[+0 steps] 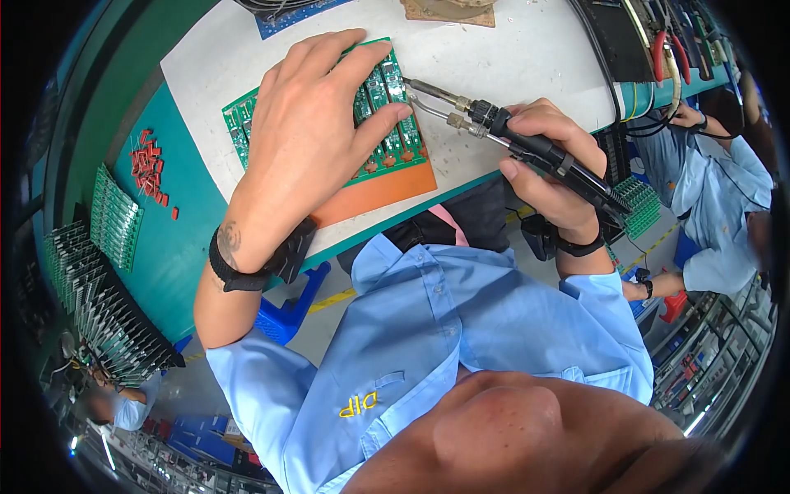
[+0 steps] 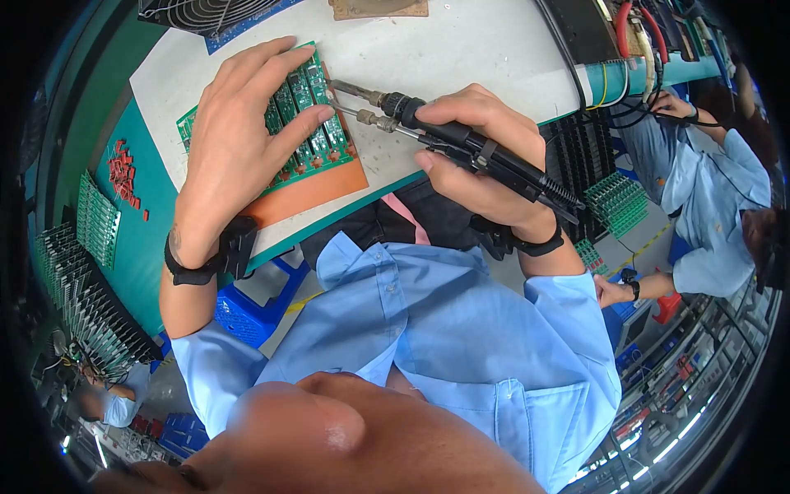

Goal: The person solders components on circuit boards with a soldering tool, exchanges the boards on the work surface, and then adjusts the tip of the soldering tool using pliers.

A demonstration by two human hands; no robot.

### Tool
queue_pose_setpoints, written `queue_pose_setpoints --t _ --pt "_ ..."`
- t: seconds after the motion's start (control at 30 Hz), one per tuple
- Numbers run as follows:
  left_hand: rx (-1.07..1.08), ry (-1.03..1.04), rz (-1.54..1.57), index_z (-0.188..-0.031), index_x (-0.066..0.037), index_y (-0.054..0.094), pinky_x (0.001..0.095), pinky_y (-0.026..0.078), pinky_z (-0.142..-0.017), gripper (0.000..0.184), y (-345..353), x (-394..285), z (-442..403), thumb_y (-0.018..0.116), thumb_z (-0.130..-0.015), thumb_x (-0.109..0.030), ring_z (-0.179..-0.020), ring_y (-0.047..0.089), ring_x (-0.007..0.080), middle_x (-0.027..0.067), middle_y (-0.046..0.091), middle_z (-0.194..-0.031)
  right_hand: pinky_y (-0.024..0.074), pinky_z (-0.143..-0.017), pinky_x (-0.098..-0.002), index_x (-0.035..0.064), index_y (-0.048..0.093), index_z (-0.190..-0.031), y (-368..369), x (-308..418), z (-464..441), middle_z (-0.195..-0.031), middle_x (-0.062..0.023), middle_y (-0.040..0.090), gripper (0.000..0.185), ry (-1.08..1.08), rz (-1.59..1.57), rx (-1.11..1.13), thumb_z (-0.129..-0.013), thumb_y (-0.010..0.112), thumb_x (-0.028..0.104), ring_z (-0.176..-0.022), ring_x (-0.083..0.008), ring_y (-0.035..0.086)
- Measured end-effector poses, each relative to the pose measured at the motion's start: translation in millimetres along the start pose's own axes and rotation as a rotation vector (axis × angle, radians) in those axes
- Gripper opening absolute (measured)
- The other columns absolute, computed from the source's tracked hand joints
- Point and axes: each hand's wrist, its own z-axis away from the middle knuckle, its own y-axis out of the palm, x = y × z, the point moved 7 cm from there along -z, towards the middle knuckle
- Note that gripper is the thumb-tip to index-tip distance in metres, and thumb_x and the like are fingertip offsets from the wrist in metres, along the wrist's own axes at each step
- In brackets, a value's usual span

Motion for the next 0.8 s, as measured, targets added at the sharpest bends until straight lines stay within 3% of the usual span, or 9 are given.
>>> queue_pose_setpoints --t 0.23,0.37,0.5,0.6,0.8 --pt "0.001 -0.001 -0.001 -0.124 -0.007 0.066 0.0431 0.046 -0.101 0.051 -1 -1 0 0.08 -0.081 -0.028 -0.121 0.057 0.0342 0.0148 0.062 -0.131 0.05 -0.09 -0.0452 -0.0047 0.062 -0.108 0 0 0 -0.085 -0.0153 0.065 0.037 0.0 0.002 -0.008 -0.075 0.078 0.001 -0.083 -0.0281 0.062" --pt "-0.002 -0.001 -0.006 -0.124 -0.007 0.066 0.0427 0.046 -0.101 0.05 -1 -1 0 0.08 -0.081 -0.028 -0.121 0.057 0.034 0.0144 0.062 -0.131 0.0504 -0.089 -0.0431 -0.0051 0.062 -0.108 -1 0 1 -0.09 -0.0159 0.066 0.037 -0.01 0.012 0.009 -0.076 0.078 0.001 -0.084 -0.026 0.063" --pt "-0.004 0.003 0.006 -0.124 -0.007 0.066 0.0427 0.047 -0.101 0.05 -1 -1 0 0.08 -0.081 -0.028 -0.12 0.057 0.034 0.0143 0.062 -0.13 0.051 -0.091 -0.0405 -0.0054 0.06 -0.115 -9 -8 3 -0.105 -0.0169 0.065 0.042 0.078 -0.049 -0.057 -0.078 0.079 0.003 -0.09 -0.0245 0.064" --pt "-0.002 0.008 -0.001 -0.123 -0.006 0.066 0.0428 0.047 -0.1 0.05 -2 -1 0 0.08 -0.081 -0.029 -0.12 0.057 0.0341 0.0142 0.062 -0.13 0.0525 -0.085 -0.0295 -0.0027 0.059 -0.12 -24 -18 -3 -0.112 -0.0133 0.065 0.045 -0.032 -0.095 -0.407 -0.079 0.079 0.001 -0.096 -0.0168 0.065" --pt "-0.019 0.02 0.014 -0.123 -0.006 0.066 0.043 0.047 -0.1 0.05 -1 1 2 0.08 -0.08 -0.029 -0.119 0.058 0.0345 0.0139 0.063 -0.129 0.0513 -0.089 -0.0301 -0.0027 0.057 -0.122 -19 -16 -6 -0.113 -0.0127 0.064 0.05 0.059 -0.101 -0.316 -0.078 0.081 0.002 -0.1 -0.0183 0.064"
